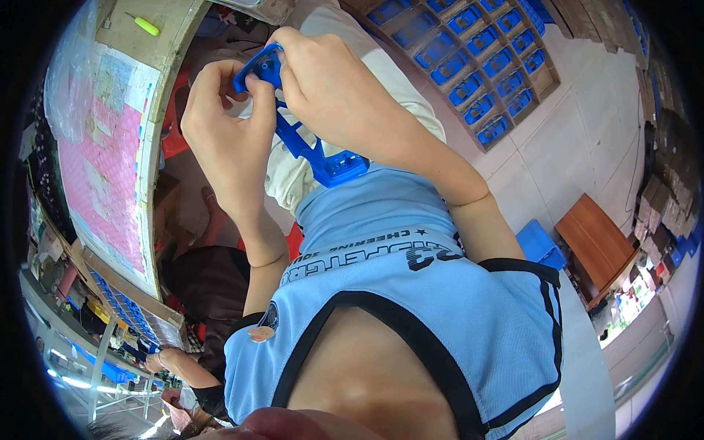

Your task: The person assembles toy cars by taking plastic car shells, inserting clear plastic components into them by hand, and setting them aside.

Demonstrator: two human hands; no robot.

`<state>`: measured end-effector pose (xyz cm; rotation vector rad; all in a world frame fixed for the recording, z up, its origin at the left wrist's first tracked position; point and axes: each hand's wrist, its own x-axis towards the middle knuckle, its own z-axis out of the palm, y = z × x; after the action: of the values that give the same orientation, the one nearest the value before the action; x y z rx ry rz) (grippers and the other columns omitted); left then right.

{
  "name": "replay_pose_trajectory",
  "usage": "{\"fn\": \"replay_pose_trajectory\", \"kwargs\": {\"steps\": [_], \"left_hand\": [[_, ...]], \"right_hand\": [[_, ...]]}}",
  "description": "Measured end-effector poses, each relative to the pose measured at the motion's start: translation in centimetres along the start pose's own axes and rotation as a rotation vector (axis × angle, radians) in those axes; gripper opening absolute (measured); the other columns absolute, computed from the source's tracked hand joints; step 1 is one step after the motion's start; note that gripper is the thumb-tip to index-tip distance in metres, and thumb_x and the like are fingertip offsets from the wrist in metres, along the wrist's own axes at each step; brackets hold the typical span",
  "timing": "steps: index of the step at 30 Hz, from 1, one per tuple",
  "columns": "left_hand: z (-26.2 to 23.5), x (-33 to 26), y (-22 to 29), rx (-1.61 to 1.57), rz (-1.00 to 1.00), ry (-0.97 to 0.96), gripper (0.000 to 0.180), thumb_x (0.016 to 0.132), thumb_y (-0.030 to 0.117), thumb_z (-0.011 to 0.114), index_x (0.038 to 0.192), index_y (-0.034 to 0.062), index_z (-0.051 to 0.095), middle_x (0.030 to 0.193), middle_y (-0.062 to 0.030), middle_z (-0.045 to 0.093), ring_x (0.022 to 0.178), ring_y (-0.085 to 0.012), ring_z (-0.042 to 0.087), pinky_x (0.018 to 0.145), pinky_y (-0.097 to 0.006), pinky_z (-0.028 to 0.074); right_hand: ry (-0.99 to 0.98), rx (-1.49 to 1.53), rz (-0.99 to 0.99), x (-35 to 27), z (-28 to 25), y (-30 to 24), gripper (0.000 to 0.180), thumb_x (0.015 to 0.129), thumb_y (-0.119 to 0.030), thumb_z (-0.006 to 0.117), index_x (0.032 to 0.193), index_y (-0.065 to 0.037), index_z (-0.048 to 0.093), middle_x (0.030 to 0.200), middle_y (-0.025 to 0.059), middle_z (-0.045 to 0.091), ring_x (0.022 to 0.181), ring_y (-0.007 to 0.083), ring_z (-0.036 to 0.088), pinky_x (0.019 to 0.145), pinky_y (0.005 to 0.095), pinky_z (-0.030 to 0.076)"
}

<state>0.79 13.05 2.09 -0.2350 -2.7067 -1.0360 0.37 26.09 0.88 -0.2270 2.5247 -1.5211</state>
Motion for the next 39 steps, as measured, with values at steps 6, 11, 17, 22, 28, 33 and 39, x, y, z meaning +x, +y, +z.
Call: {"fn": "replay_pose_trajectory", "kwargs": {"steps": [6,11,17,22,28,33,39], "left_hand": [[-0.2,0.1,0.0,-0.122,-0.063,0.005,0.011,0.072,0.006,0.06,0.077,-0.0014,0.054,0.063,-0.0087,0.054,0.053,-0.0161,0.052,0.051,-0.028,0.042],[0.1,0.3,-1.8,-0.277,-0.239,-0.036,0.009,0.075,0.003,0.058,0.08,-0.0038,0.054,0.064,-0.0096,0.058,0.052,-0.0114,0.054,0.05,-0.024,0.043],[4.4,-1.9,-6.4,-0.386,-0.424,-0.268,0.018,0.082,0.009,0.059,0.087,-0.0063,0.053,0.066,-0.0101,0.059,0.056,-0.0116,0.055,0.052,-0.026,0.043],[6.6,-3.1,-5.3,-0.213,-0.339,-0.318,0.028,0.084,0.018,0.06,0.095,-0.0061,0.05,0.068,-0.0122,0.059,0.056,-0.0185,0.054,0.053,-0.03,0.043],[8.4,-4.6,-6.0,-0.206,-0.292,-0.45,0.023,0.084,0.015,0.059,0.095,-0.0041,0.052,0.075,-0.0124,0.059,0.062,-0.0181,0.055,0.057,-0.03,0.044],[9.2,-5.4,-6.3,-0.214,-0.255,-0.465,0.017,0.081,0.011,0.059,0.091,-0.0014,0.052,0.073,-0.0124,0.059,0.058,-0.0232,0.055,0.055,-0.034,0.043],[10.2,-5.4,-5.6,-0.206,-0.205,-0.534,0.016,0.082,0.011,0.058,0.091,-0.0015,0.053,0.072,-0.0125,0.059,0.059,-0.0235,0.055,0.055,-0.034,0.044]], "right_hand": [[0.029,0.343,0.062,0.0,0.0,-0.1,0.02,0.085,-0.011,0.05,0.098,0.004,0.053,0.066,0.017,0.057,0.06,0.025,0.06,0.055,0.0313,0.046],[-0.295,0.866,0.282,-1.0,0.2,1.9,0.039,0.085,-0.035,0.056,0.11,-0.005,0.05,0.09,0.0039,0.056,0.078,0.0088,0.054,0.062,0.0213,0.045],[-0.166,1.058,0.531,-3.8,2.9,8.0,0.044,0.084,-0.043,0.053,0.112,-0.009,0.049,0.088,0.0036,0.055,0.074,0.0086,0.054,0.055,0.0201,0.042],[0.187,0.937,0.651,-0.1,1.0,17.1,0.051,0.078,-0.048,0.058,0.108,-0.01,0.045,0.083,0.0039,0.056,0.062,0.0102,0.055,0.045,0.0215,0.041],[0.461,0.818,0.581,8.3,1.6,29.5,0.064,0.072,-0.047,0.066,0.115,-0.01,0.037,0.071,0.0063,0.058,0.047,0.0151,0.055,0.037,0.0239,0.039],[0.418,0.682,0.707,13.3,3.1,33.1,0.072,0.069,-0.045,0.068,0.121,-0.008,0.034,0.074,0.0102,0.058,0.044,0.0168,0.055,0.035,0.0265,0.04],[0.543,0.106,0.665,17.1,3.4,39.2,0.072,0.07,-0.047,0.064,0.119,0.0,0.042,0.093,0.0227,0.061,0.084,0.0341,0.063,0.071,0.0393,0.051]]}}
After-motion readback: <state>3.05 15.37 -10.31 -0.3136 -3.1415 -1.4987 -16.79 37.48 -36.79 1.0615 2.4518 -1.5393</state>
